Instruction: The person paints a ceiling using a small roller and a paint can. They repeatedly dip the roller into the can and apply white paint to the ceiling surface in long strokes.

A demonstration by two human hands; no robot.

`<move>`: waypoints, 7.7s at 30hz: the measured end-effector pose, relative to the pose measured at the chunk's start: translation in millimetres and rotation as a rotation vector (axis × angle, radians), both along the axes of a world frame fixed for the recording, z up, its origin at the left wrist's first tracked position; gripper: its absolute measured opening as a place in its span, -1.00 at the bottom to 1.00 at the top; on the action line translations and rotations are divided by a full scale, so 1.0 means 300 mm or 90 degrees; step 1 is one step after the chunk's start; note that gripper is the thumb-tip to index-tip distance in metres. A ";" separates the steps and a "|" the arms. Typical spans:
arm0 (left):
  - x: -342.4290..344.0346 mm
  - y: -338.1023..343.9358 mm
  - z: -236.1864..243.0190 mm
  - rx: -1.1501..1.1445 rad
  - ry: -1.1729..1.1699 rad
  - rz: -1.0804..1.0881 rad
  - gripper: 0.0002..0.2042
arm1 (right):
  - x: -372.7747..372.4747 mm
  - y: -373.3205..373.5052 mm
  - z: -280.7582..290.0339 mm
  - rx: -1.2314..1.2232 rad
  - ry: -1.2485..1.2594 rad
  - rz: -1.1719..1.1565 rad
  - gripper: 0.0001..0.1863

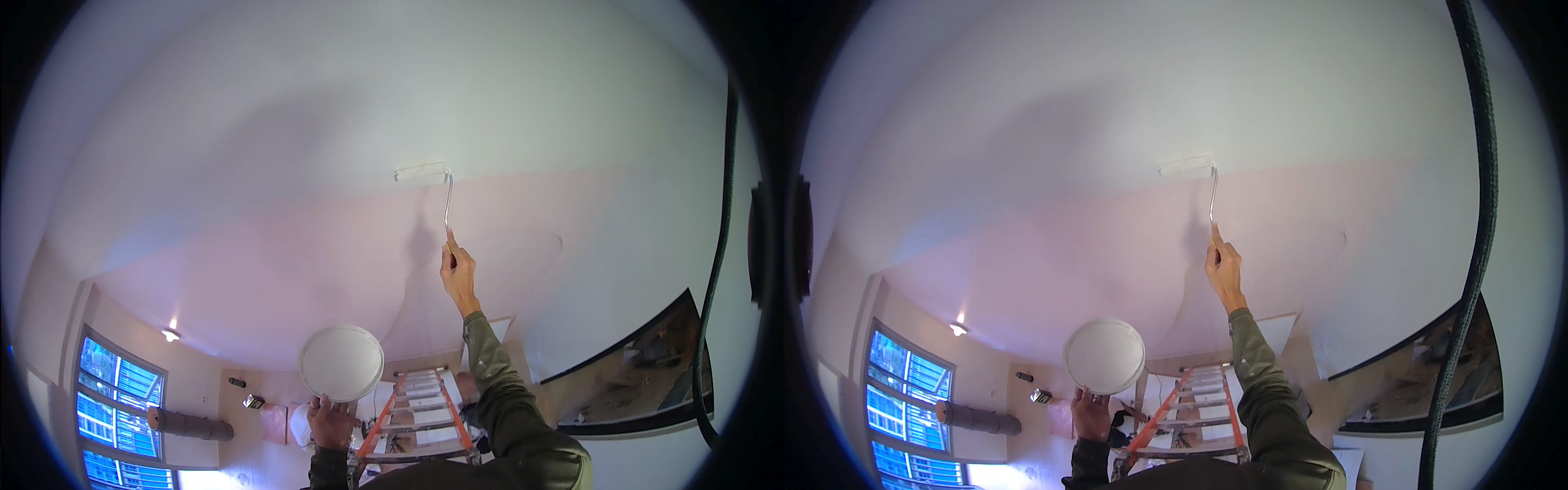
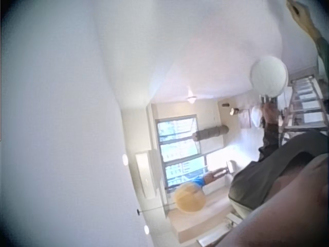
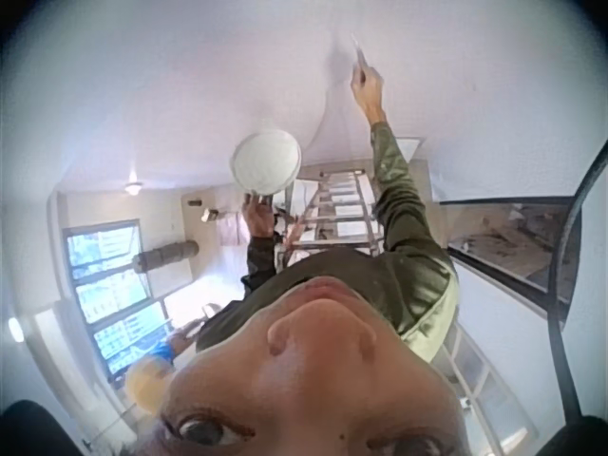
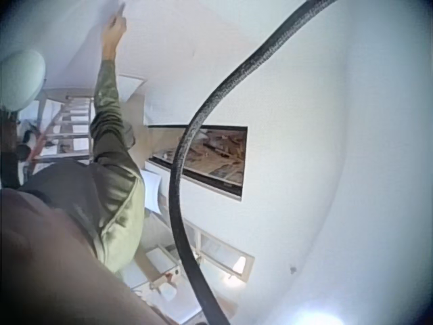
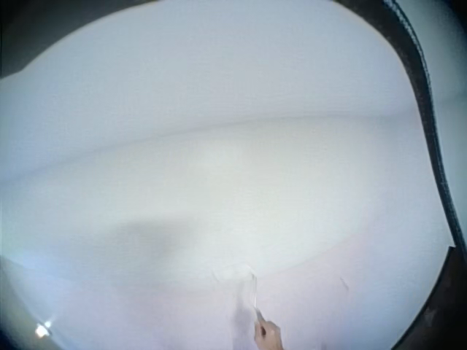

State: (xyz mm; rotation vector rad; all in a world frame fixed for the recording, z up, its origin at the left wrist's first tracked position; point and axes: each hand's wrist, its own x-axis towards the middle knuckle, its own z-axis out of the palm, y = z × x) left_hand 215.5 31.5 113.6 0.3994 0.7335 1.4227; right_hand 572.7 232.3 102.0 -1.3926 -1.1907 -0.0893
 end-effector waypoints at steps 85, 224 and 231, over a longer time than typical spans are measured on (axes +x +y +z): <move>-0.050 0.000 -0.117 0.025 -0.007 0.064 -0.79 | -0.125 0.032 -0.011 -0.009 0.006 0.007 -0.54; -0.083 -0.015 -0.156 0.036 -0.093 0.134 -0.70 | -0.204 0.304 1.028 0.247 -0.089 0.037 -0.55; -0.085 -0.024 -0.134 0.027 -0.072 0.130 -0.64 | -0.226 0.228 0.652 0.149 -0.039 0.048 -0.56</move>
